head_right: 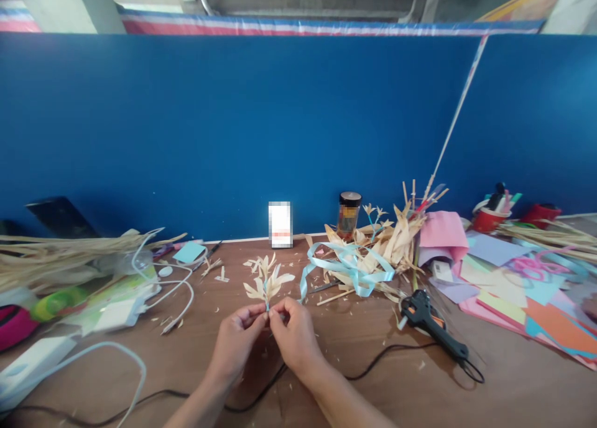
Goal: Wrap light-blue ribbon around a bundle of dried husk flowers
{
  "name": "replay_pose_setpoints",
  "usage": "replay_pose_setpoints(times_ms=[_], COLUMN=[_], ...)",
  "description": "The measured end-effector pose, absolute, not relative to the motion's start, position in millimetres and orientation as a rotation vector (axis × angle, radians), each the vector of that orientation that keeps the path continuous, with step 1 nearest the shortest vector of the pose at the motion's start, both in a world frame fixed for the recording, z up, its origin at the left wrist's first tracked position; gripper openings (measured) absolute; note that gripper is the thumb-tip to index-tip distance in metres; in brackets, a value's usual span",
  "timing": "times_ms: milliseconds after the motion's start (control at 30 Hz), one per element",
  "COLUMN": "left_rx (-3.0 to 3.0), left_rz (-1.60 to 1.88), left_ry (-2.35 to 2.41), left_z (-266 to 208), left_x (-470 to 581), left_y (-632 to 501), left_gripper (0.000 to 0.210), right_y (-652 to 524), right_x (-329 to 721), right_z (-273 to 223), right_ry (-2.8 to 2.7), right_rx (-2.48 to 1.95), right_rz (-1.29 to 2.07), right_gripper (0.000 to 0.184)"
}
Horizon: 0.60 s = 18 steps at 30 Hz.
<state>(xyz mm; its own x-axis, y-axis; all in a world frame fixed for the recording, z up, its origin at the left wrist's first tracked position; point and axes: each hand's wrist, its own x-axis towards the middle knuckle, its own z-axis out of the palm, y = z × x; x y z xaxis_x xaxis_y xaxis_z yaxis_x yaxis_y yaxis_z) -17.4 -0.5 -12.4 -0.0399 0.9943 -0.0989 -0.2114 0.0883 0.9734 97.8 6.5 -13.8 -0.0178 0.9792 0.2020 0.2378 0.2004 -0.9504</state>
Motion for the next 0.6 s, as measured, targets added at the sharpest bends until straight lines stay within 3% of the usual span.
replay_pose_setpoints(times_ms=[200, 600], left_rx=[1.068, 1.249], left_rz=[1.289, 1.344], left_ry=[1.185, 1.323], left_z=[-10, 3], left_x=[-16, -13], left_y=[-2, -7], left_gripper=[0.025, 0.017], right_y=[4, 9], right_x=[99, 100], right_z=[-11, -11], right_ry=[-1.533, -1.406], right_rx=[-1.258, -1.158], right_rz=[0.783, 0.987], right_gripper=[0.014, 0.021])
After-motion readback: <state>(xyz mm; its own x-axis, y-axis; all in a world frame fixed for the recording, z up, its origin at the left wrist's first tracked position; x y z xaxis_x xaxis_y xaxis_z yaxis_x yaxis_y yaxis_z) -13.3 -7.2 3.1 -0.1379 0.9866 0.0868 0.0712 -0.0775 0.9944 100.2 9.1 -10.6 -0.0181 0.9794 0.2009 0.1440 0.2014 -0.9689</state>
